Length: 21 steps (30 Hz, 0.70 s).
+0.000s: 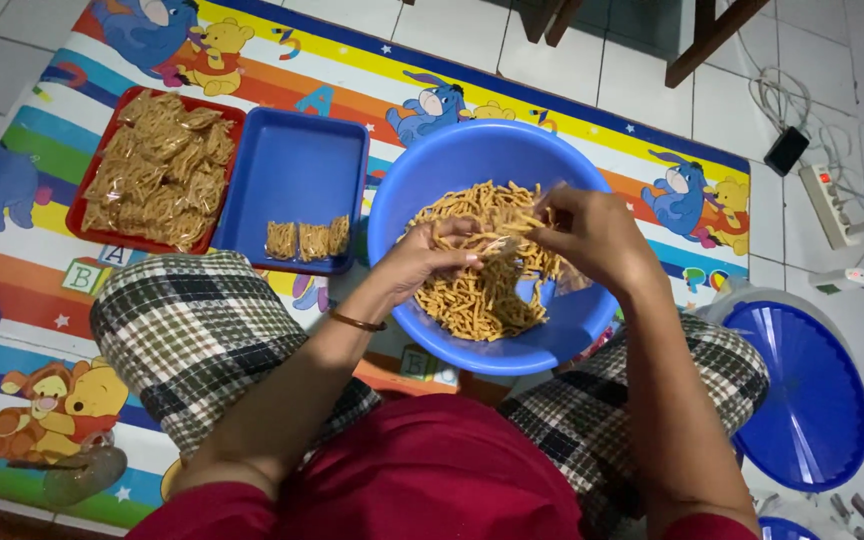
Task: Packaging fried snack sticks into small plastic bags from a large bowl
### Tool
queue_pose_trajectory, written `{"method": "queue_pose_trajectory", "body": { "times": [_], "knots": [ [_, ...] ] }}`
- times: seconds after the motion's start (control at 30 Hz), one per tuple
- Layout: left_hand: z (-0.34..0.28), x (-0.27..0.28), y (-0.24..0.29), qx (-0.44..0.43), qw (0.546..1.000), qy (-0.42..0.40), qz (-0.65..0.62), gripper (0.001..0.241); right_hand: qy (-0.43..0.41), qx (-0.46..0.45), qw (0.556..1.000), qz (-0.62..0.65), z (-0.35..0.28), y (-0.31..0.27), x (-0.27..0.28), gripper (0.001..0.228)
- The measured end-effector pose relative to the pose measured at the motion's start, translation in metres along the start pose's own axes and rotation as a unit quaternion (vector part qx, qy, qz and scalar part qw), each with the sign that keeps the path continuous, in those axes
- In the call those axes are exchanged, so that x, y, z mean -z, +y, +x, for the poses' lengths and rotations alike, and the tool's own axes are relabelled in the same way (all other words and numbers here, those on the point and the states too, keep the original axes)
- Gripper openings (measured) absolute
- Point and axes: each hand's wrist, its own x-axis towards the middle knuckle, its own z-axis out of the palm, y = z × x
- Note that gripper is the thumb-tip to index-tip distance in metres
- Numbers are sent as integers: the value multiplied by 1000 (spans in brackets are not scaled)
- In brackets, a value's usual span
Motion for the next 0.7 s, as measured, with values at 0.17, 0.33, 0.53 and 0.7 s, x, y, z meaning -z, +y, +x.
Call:
{"method": "queue_pose_trajectory", "body": {
  "times": [0.17,0.33,0.53,0.7],
  "knots": [
    [3,8,-5,-14,999,-3,-32,42,-22,12,999,-42,5,-8,5,20],
    [7,11,-5,-28,998,3,-50,42,-7,5,997,-73,1,-18,24,18],
    [5,1,3,-37,998,0,-49,42,-20,23,992,-125,6,-28,27,19],
    [1,-4,2,-31,998,-10,-56,39,-29,25,990,-134,9,-46,22,15]
  ]
}}
